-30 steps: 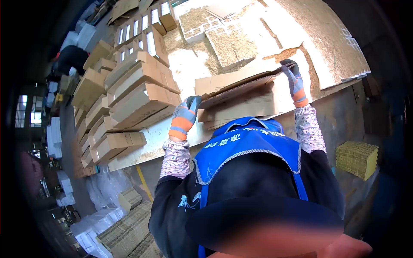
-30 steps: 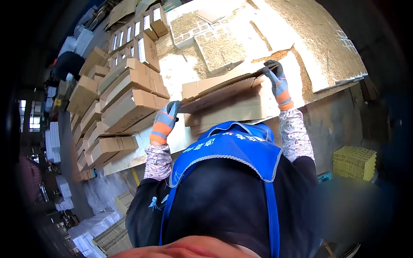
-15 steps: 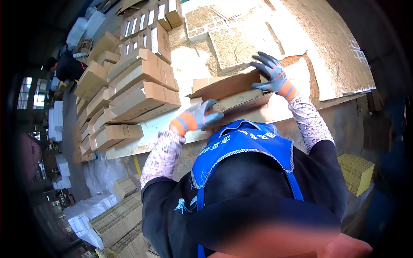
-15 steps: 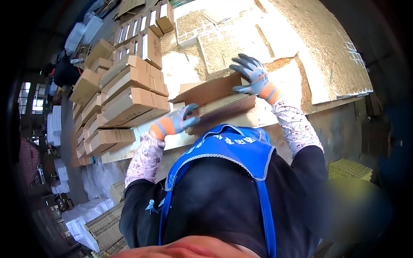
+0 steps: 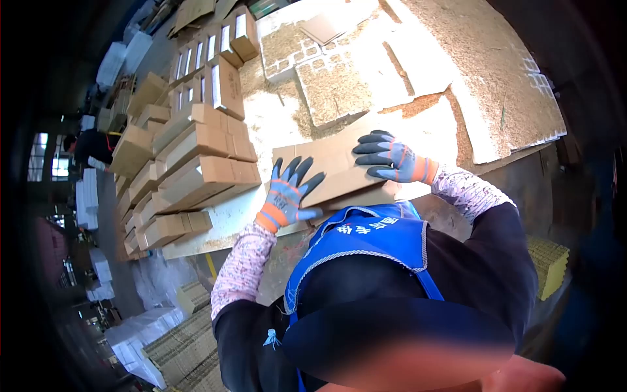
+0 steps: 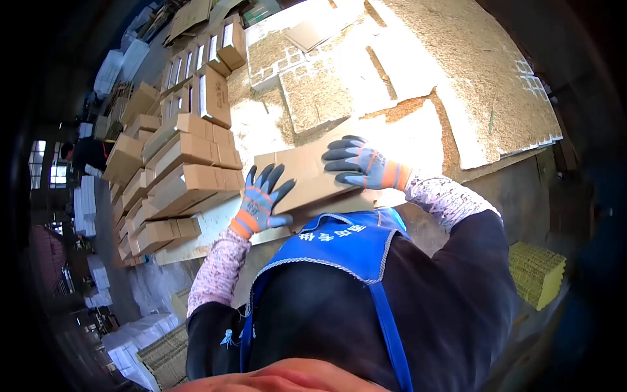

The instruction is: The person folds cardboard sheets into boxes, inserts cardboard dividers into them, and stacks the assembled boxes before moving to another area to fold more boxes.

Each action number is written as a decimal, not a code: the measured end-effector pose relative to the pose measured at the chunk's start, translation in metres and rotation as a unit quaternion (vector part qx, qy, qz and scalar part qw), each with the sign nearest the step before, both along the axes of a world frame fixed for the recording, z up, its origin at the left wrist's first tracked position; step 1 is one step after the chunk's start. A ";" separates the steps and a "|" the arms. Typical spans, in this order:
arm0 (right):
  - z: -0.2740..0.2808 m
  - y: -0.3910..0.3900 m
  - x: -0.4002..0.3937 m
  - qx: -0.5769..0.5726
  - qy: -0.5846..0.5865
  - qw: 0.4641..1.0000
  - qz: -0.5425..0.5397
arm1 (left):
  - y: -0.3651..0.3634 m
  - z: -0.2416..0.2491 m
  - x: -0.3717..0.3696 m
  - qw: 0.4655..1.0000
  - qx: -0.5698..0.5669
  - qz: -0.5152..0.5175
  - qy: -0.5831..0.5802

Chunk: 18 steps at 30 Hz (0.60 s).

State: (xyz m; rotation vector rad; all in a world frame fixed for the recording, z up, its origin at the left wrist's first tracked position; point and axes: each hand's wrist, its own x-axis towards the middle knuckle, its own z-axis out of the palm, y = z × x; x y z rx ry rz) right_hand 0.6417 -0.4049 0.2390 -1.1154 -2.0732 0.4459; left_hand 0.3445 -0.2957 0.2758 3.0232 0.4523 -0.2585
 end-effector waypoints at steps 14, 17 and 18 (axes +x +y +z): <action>-0.173 0.092 0.191 0.007 0.650 0.433 -0.624 | 0.007 0.000 0.010 0.979 -0.039 0.147 -0.134; -0.288 0.039 0.220 -0.051 0.369 0.767 -0.522 | 0.003 -0.013 -0.004 0.751 -0.417 0.331 -0.392; -0.282 0.033 0.212 -0.048 0.369 0.768 -0.521 | 0.003 -0.009 -0.005 0.668 -0.499 0.366 -0.413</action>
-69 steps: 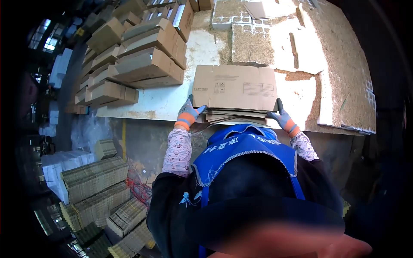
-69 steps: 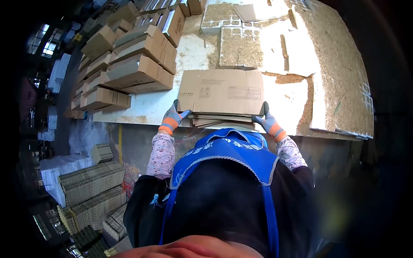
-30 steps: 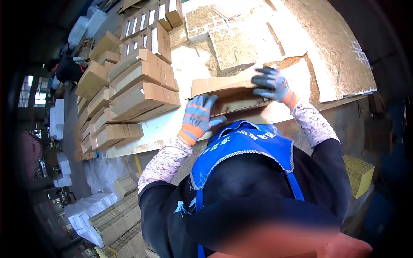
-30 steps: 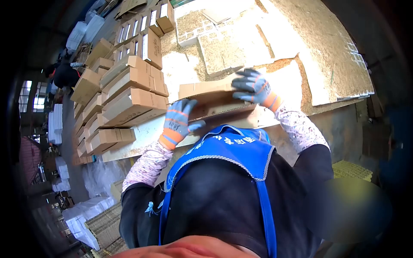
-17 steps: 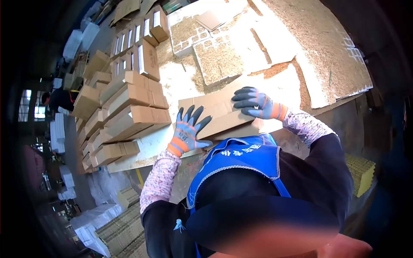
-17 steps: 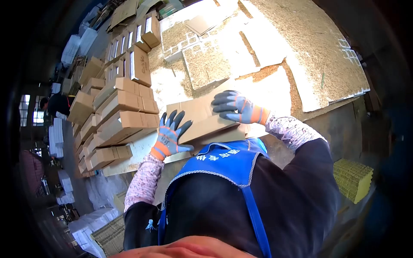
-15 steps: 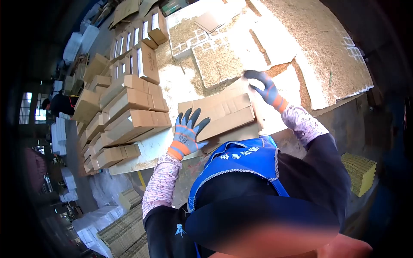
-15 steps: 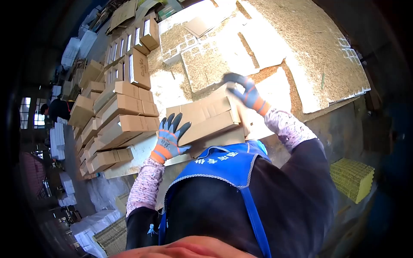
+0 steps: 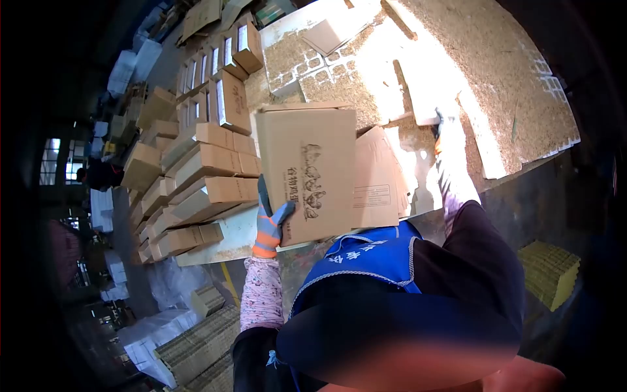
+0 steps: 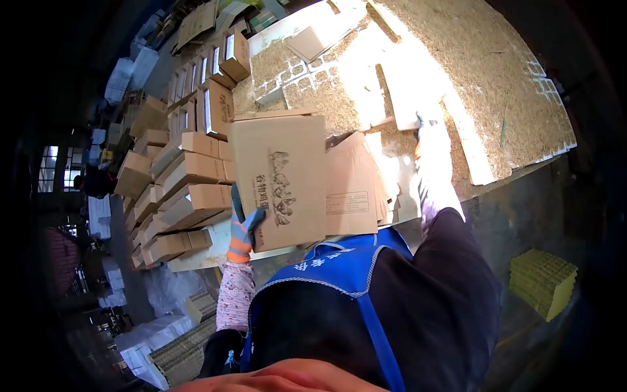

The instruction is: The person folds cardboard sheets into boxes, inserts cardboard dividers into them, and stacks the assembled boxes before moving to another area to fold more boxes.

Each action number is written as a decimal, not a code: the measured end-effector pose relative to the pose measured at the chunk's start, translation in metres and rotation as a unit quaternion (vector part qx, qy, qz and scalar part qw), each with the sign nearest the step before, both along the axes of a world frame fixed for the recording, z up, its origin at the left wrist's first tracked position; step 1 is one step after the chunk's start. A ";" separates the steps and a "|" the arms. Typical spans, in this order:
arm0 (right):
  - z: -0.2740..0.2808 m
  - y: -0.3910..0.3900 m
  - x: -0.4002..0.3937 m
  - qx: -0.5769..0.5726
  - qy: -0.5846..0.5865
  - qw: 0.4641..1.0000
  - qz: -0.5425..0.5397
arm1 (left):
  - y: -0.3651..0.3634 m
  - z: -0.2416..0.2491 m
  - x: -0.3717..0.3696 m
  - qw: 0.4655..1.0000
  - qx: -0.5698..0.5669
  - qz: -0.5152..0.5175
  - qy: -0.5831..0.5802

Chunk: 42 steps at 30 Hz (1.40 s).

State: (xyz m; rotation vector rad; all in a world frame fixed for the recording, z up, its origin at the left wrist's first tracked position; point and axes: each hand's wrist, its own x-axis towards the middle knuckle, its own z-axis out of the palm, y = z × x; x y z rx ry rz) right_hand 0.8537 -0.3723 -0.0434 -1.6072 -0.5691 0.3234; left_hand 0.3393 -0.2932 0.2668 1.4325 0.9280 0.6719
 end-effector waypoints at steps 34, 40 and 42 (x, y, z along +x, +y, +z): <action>0.201 -0.082 -0.269 0.020 0.295 0.886 0.357 | -0.029 -0.131 -0.036 0.902 -0.379 0.106 -0.179; 0.182 -0.061 -0.272 -0.054 0.201 0.897 0.390 | -0.029 -0.139 -0.030 0.899 -0.375 0.132 -0.184; 0.174 -0.060 -0.276 -0.080 0.195 0.885 0.416 | -0.036 -0.141 -0.027 0.887 -0.388 0.152 -0.197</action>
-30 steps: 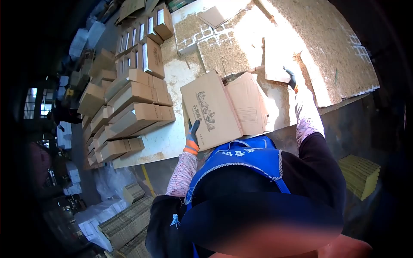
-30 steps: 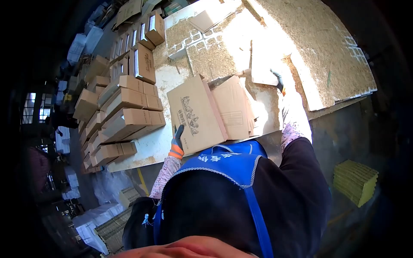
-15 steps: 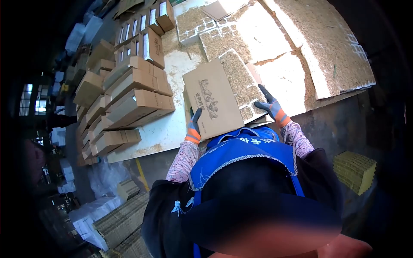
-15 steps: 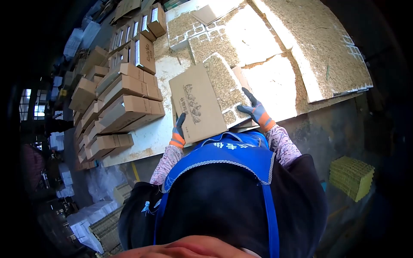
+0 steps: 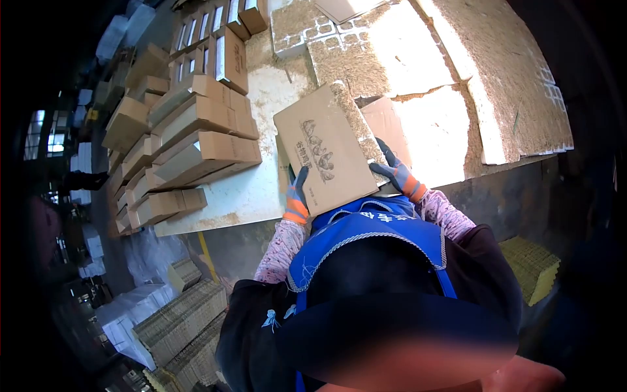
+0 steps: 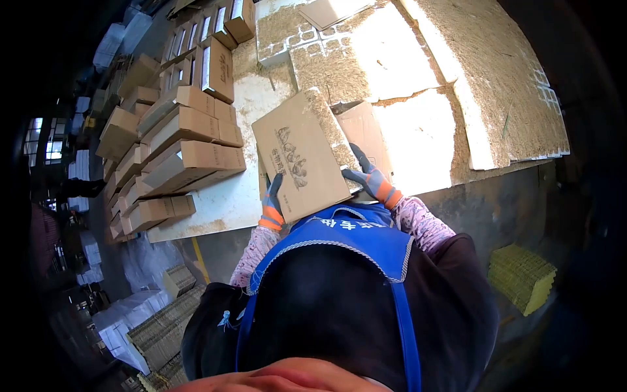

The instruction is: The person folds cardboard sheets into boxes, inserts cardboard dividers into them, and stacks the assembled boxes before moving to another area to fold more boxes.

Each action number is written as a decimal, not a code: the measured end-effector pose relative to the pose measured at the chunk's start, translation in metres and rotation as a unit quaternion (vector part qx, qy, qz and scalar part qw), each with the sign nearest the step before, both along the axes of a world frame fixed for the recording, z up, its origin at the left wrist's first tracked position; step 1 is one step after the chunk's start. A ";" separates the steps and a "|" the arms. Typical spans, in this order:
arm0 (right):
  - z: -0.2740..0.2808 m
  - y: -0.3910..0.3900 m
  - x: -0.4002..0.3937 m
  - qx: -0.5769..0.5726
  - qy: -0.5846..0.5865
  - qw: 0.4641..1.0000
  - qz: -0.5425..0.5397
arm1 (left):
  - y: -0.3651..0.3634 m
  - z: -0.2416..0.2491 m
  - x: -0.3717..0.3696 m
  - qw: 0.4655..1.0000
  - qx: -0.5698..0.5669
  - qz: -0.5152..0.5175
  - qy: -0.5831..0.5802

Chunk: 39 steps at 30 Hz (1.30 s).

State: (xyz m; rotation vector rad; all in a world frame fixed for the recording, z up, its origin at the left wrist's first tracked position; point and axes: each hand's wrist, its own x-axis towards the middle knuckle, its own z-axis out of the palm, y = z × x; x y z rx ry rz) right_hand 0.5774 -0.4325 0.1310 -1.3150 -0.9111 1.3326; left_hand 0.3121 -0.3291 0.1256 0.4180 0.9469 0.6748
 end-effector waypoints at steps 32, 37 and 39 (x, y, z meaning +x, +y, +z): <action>-0.102 0.505 0.196 -0.055 -0.760 0.644 -0.069 | -0.003 0.006 0.017 0.969 0.101 0.040 0.222; -0.111 0.515 0.213 -0.007 -0.795 0.603 0.068 | 0.002 0.008 0.022 0.971 0.118 0.052 0.202; -0.098 0.497 0.214 0.037 -0.833 0.514 0.202 | -0.003 0.007 0.024 0.976 0.114 0.079 0.166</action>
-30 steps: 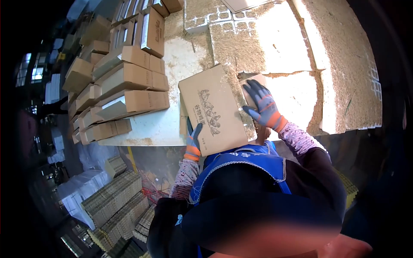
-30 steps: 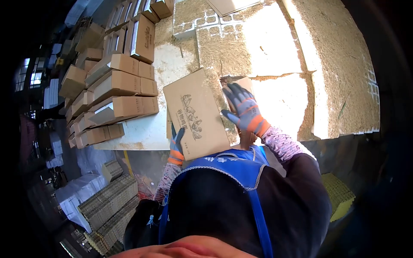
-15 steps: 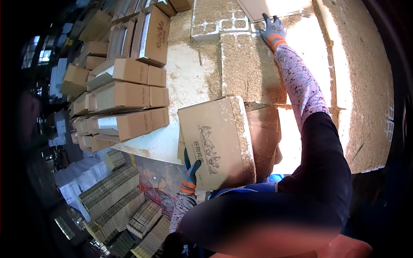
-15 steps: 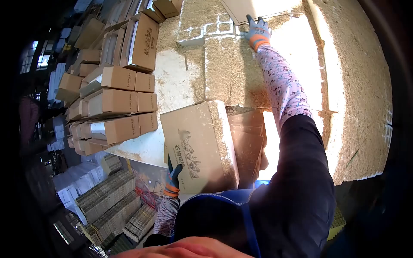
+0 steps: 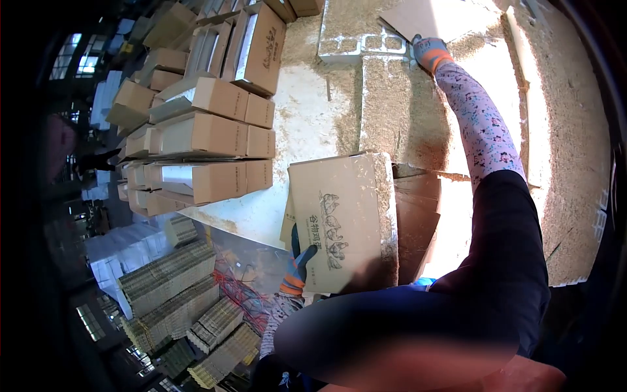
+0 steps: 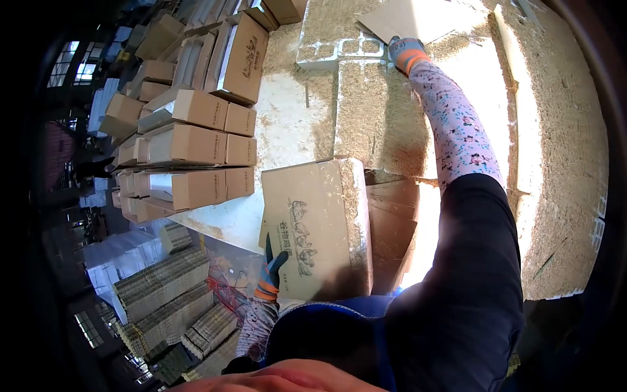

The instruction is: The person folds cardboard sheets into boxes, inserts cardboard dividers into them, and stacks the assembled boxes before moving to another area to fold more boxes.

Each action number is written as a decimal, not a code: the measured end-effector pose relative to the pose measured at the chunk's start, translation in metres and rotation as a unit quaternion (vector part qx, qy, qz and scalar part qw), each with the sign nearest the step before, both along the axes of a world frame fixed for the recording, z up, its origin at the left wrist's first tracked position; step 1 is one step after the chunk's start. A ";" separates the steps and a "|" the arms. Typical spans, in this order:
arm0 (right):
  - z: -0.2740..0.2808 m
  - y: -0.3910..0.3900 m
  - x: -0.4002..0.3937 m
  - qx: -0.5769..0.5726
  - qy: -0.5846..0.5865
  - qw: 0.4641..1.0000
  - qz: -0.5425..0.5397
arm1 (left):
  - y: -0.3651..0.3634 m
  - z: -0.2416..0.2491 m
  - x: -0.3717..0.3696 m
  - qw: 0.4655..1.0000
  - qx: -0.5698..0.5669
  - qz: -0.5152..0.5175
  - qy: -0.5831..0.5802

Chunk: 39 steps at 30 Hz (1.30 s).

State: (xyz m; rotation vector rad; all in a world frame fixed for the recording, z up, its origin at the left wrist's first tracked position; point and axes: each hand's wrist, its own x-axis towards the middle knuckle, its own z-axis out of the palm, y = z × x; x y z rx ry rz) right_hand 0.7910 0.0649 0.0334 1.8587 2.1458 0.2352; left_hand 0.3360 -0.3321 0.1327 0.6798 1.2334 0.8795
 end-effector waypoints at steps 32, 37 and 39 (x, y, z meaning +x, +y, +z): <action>0.118 -0.447 -0.073 0.204 0.838 0.444 -0.244 | 0.000 -0.004 -0.011 0.997 -0.022 -0.015 -0.078; 0.110 -0.452 -0.100 0.145 0.783 0.577 -0.182 | -0.002 0.003 -0.009 0.995 -0.019 -0.020 -0.099; 0.106 -0.454 -0.104 0.053 0.762 0.608 -0.217 | -0.003 0.007 -0.006 0.994 -0.010 -0.011 -0.106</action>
